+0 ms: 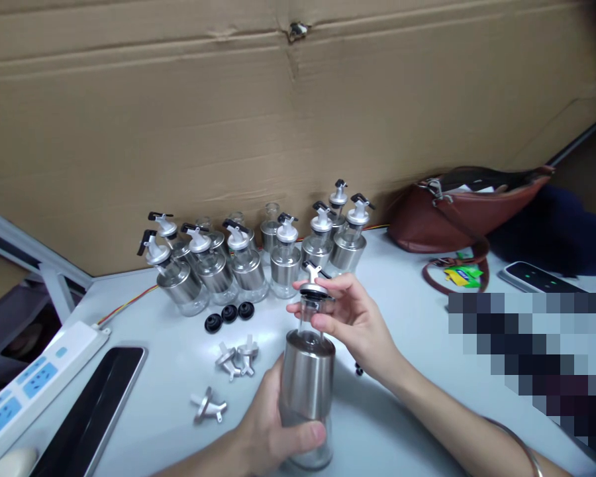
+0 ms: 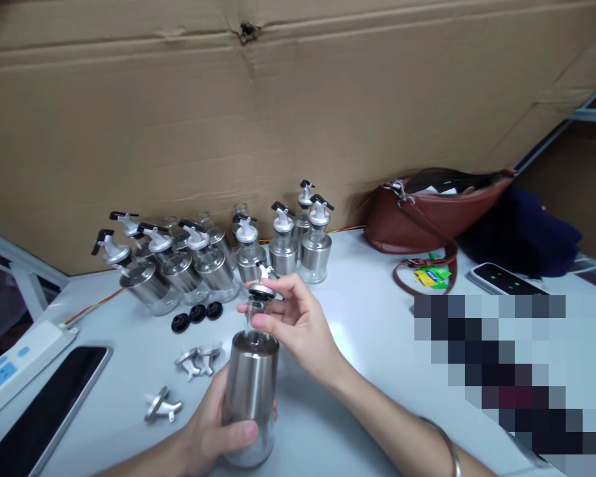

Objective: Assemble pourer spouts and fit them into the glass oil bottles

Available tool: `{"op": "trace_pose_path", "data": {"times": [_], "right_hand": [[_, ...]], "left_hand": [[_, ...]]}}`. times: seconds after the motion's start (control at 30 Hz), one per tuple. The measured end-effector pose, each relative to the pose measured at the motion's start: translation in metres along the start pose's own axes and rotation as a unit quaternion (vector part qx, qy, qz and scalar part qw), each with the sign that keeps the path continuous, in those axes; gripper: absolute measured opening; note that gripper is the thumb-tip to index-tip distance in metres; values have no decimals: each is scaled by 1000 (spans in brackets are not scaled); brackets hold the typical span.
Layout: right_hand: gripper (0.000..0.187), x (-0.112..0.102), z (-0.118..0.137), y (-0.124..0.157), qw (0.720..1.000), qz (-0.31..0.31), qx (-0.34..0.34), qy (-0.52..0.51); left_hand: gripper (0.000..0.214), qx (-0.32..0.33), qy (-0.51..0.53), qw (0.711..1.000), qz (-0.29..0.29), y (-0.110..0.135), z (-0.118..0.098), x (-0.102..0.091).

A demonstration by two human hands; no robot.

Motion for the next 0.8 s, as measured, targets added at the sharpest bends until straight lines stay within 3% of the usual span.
{"op": "trace_pose_path", "data": {"times": [0.43, 0.63, 0.8], "right_hand": [[20, -3, -2, 0, 998, -26, -27, 42], [20, 2, 1, -1, 995, -2, -43, 86], [16, 14, 1, 7, 984, 69, -29, 163]], "left_hand": [[58, 9, -16, 1000, -4, 1, 1, 1], [63, 26, -42, 999, -6, 1, 0, 0], [64, 42, -105, 993, -26, 4, -4, -4]]}}
Point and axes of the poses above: each hand's wrist, its own y-axis away from the middle knuckle, its own x-axis out of the palm, z = x × y, the point moved 10 cm from there along -y, towards the middle knuckle, and after that the axes turned 13 degrees about -y, right-handed, at the moved point
